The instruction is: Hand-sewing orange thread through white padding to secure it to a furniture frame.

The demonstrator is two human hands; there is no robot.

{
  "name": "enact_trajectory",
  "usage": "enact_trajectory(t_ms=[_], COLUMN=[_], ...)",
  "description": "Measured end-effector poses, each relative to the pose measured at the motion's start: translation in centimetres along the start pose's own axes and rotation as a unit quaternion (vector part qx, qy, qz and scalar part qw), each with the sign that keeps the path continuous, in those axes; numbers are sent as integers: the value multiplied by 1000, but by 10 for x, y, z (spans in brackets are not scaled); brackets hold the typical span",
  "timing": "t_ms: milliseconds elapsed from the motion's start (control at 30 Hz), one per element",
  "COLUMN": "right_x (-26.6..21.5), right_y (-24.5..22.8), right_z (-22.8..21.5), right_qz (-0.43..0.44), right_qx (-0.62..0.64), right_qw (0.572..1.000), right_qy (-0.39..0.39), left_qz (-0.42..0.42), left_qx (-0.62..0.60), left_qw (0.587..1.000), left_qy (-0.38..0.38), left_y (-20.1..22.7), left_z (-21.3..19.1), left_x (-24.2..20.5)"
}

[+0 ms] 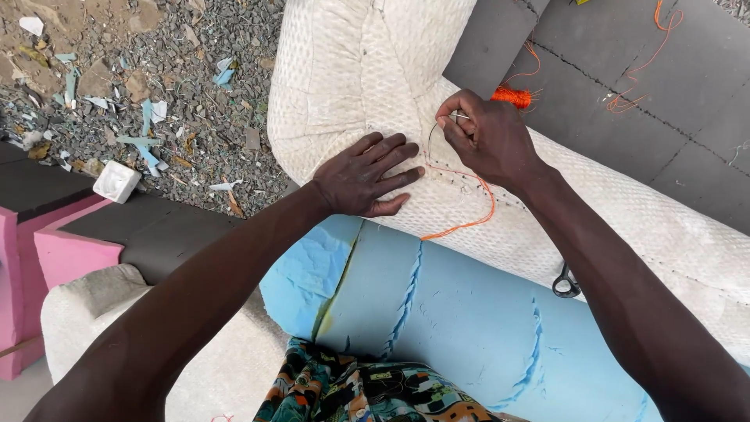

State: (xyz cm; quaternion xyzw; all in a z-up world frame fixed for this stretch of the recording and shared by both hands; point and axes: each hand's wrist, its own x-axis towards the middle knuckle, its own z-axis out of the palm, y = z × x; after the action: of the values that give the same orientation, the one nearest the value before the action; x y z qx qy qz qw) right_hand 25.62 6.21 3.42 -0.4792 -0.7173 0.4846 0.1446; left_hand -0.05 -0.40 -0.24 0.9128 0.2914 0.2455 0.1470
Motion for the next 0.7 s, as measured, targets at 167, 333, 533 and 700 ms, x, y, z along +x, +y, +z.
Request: enact_trajectory(t_ms=[167,333,533,700], right_x=[-2,1,27,50], right_y=[-6,-5,-12,-21], right_z=[7,7,-5,-4], right_qz=[-15,-22,7,98], right_qx=[-2,-14,-1,-183], right_qw=[1000,1000,996,959], right_qy=[6,4,-86,-195], left_qz=[1,0,3,57], left_qx=[4,-5,3,3], left_qw=[1000,1000,1000,998], left_qy=[-3,-5,-14,13], left_y=[0,0,-2,-5], left_z=[-1,-2,-3,-9], left_x=[1,2,4,8])
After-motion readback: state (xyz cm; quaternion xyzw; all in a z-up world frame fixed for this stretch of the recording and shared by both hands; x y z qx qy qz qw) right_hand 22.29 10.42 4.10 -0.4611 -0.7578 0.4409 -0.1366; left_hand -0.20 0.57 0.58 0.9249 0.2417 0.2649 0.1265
